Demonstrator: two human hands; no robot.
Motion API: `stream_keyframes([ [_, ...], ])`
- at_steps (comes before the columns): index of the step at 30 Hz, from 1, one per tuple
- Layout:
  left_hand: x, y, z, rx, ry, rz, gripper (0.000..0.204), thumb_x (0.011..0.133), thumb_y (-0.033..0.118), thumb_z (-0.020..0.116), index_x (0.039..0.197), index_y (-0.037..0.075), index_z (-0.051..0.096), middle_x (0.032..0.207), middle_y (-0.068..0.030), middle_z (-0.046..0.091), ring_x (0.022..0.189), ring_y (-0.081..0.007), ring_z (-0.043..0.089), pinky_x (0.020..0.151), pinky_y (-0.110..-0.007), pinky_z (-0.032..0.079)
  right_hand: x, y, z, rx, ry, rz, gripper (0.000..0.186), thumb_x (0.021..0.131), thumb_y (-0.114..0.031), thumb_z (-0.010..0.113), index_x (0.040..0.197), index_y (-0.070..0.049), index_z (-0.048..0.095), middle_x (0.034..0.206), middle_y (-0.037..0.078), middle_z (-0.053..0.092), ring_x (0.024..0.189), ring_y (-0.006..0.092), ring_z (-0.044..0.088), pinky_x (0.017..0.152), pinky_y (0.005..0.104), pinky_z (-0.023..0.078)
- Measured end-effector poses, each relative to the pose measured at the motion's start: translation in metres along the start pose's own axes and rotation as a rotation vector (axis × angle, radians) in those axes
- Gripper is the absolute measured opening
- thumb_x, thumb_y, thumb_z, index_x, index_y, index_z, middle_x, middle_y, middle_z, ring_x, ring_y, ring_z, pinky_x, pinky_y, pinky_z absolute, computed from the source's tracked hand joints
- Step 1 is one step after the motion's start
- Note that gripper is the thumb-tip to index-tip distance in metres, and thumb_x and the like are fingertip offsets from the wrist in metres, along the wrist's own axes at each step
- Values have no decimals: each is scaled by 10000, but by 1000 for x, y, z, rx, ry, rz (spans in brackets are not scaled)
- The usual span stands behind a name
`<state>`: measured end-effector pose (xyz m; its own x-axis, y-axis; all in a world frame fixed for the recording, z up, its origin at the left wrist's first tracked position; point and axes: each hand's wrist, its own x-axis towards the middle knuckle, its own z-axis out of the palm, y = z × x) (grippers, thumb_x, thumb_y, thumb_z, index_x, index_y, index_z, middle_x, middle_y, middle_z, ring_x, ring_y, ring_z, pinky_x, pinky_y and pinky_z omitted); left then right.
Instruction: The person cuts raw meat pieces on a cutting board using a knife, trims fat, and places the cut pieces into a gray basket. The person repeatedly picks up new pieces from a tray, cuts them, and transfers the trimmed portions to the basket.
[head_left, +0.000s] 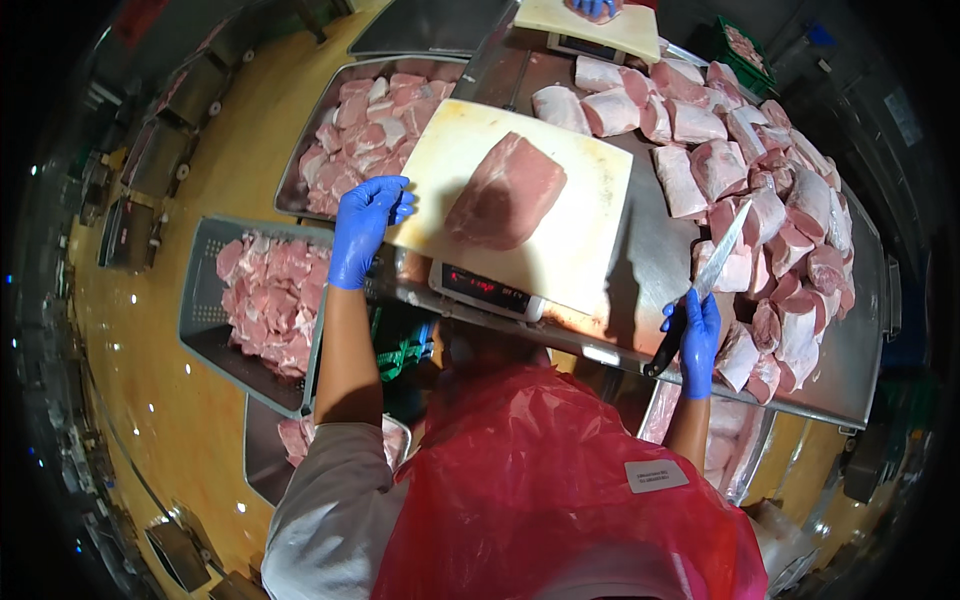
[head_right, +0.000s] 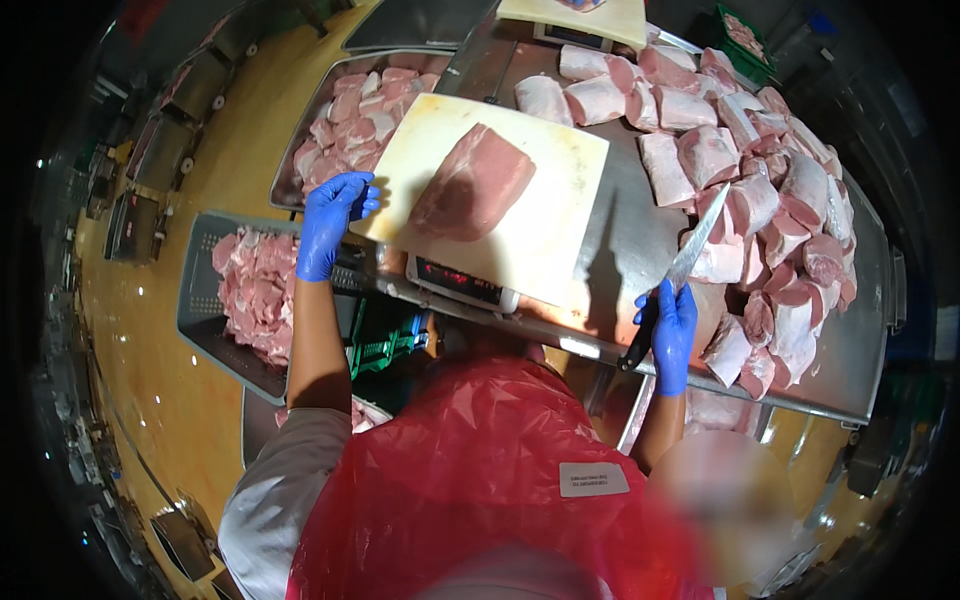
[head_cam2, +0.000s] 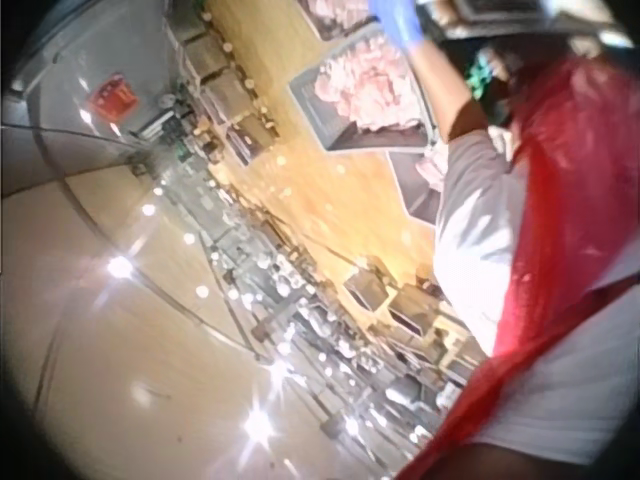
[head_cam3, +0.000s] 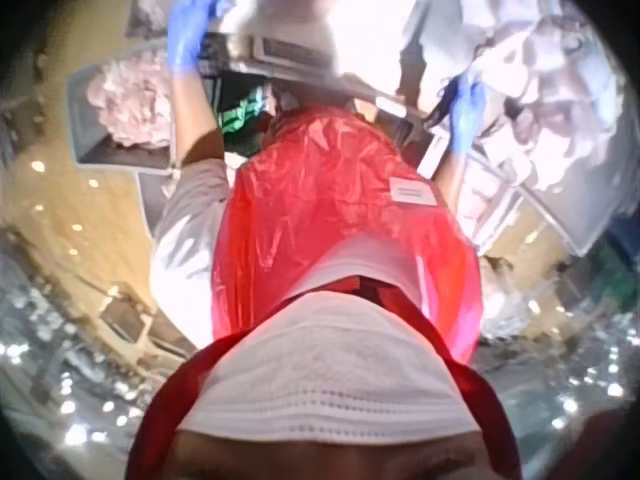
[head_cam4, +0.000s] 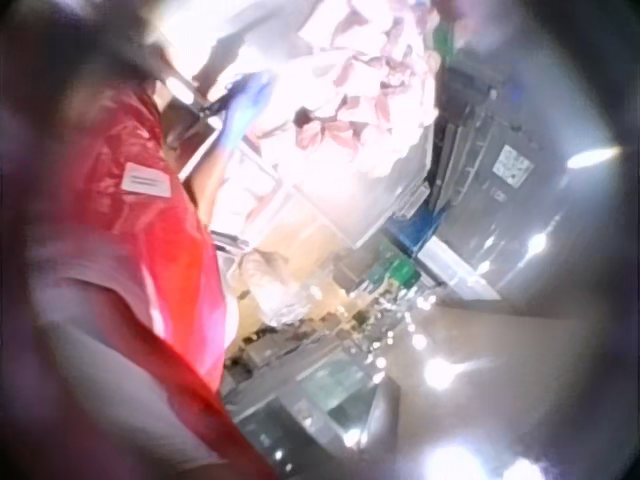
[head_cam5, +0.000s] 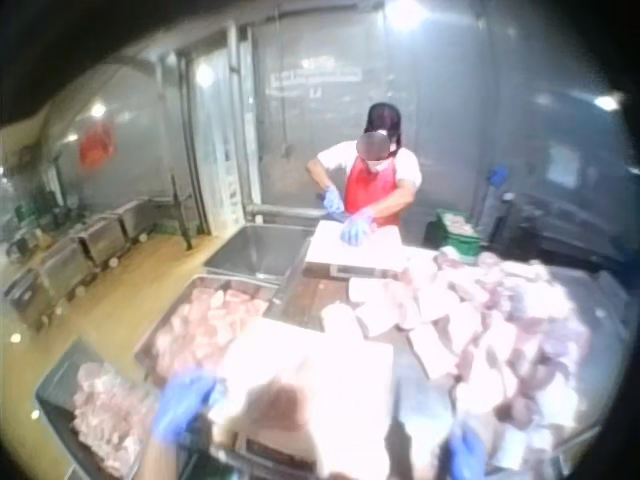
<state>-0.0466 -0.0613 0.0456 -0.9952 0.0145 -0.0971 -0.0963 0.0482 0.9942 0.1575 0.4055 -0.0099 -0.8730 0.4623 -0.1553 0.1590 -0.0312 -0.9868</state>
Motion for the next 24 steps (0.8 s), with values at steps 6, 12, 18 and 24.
stream_keyframes([
  [6, -25, -32, -25, 144, 9, 245, 257, 961, 102, 653, 1168, -49, 680, 1010, -101, 742, 855, -173, 712, 822, -280, 561, 3, -22, 64, -268, -67, -221, 322, 1070, -156, 483, 1354, -6, 447, 826, 92, 645, 609, 112, 570, 570, 267, 500],
  [12, -48, -32, 8, 500, -2, 547, 278, 869, 87, 759, 1139, 37, 718, 1042, -115, 723, 877, -191, 728, 719, -298, 594, -35, -107, 166, -469, -217, -407, 668, 1011, -35, 506, 1610, -96, 216, 820, 137, 678, 649, 198, 652, 616, 361, 538],
  [18, -52, -42, 29, 403, 11, 631, 320, 837, 99, 777, 1141, 31, 706, 1136, -125, 687, 1005, -236, 700, 818, -339, 578, -42, -76, 204, -767, -403, -707, 723, 965, -1, 540, 1612, -153, 255, 913, 244, 668, 736, 353, 656, 736, 412, 533],
  [24, -57, -59, 65, 421, 168, 697, 253, 768, 65, 783, 1008, 24, 715, 1028, -126, 662, 876, -291, 671, 785, -354, 559, -37, -50, 239, -926, -504, -580, 815, 901, 2, 537, 1619, -236, 232, 860, 261, 633, 755, 442, 645, 718, 517, 521],
])
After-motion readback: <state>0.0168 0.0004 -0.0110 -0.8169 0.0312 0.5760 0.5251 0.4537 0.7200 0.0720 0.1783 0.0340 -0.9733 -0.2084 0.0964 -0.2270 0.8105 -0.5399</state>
